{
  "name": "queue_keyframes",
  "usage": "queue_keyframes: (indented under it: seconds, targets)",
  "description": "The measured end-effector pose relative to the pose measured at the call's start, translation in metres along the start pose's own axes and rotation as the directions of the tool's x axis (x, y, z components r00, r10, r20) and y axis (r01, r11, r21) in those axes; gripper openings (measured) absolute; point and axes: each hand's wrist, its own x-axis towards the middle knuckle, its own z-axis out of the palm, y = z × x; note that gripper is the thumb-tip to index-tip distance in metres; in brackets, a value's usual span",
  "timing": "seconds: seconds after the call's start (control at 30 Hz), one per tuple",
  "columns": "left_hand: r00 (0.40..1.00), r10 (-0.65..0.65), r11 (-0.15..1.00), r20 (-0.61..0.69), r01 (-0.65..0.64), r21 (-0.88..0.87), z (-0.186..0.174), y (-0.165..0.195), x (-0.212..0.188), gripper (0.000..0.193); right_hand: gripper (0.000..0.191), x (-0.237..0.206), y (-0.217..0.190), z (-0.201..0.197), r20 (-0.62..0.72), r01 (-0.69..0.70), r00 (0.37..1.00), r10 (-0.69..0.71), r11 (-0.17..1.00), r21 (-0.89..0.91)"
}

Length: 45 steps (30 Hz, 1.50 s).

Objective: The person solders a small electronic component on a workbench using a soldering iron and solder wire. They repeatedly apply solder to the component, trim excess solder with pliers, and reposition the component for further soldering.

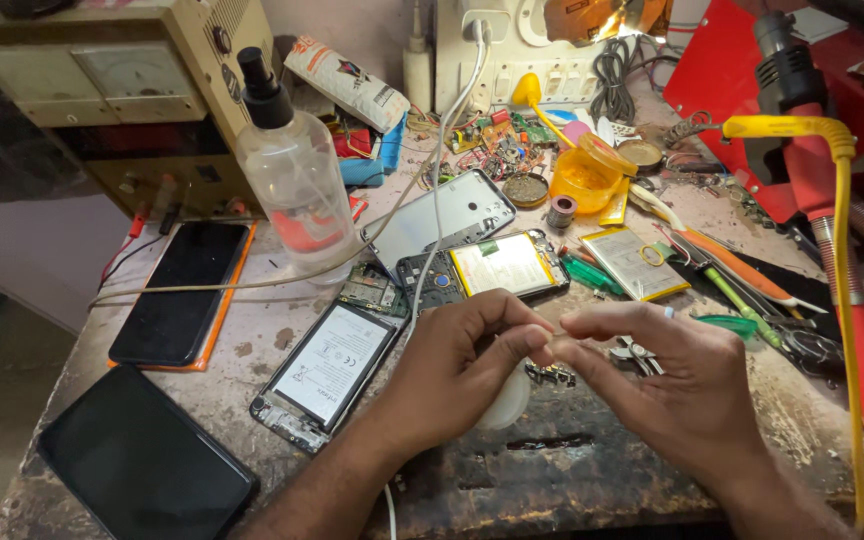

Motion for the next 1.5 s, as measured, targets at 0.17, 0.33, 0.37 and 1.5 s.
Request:
queue_keyframes:
  seconds: [0.17, 0.33, 0.37, 1.5]
  targets:
    - [0.999, 0.028, 0.991, -0.03, -0.024, 0.129, -0.001, 0.004, -0.002, 0.017, 0.014, 0.001, 0.005, 0.0, 0.039, 0.036, 0.999, -0.034, 0.998, -0.049]
    - [0.953, 0.284, 0.822, -0.105, -0.186, 0.538, 0.002, 0.004, -0.004, 0.014, 0.014, 0.011, 0.0, 0.001, 0.089, 0.026, 0.996, -0.015, 0.992, -0.126]
    - [0.946, 0.309, 0.795, -0.103, -0.197, 0.574, 0.003, 0.004, -0.004, 0.013, 0.013, 0.016, -0.001, 0.001, 0.118, 0.029, 0.993, -0.012, 0.989, -0.142]
    - [0.822, 0.448, 0.786, -0.352, -0.174, 0.594, -0.006, -0.002, 0.004, 0.012, 0.085, 0.179, 0.123, 0.066, 0.406, 0.178, 0.898, 0.166, 0.707, -0.684]
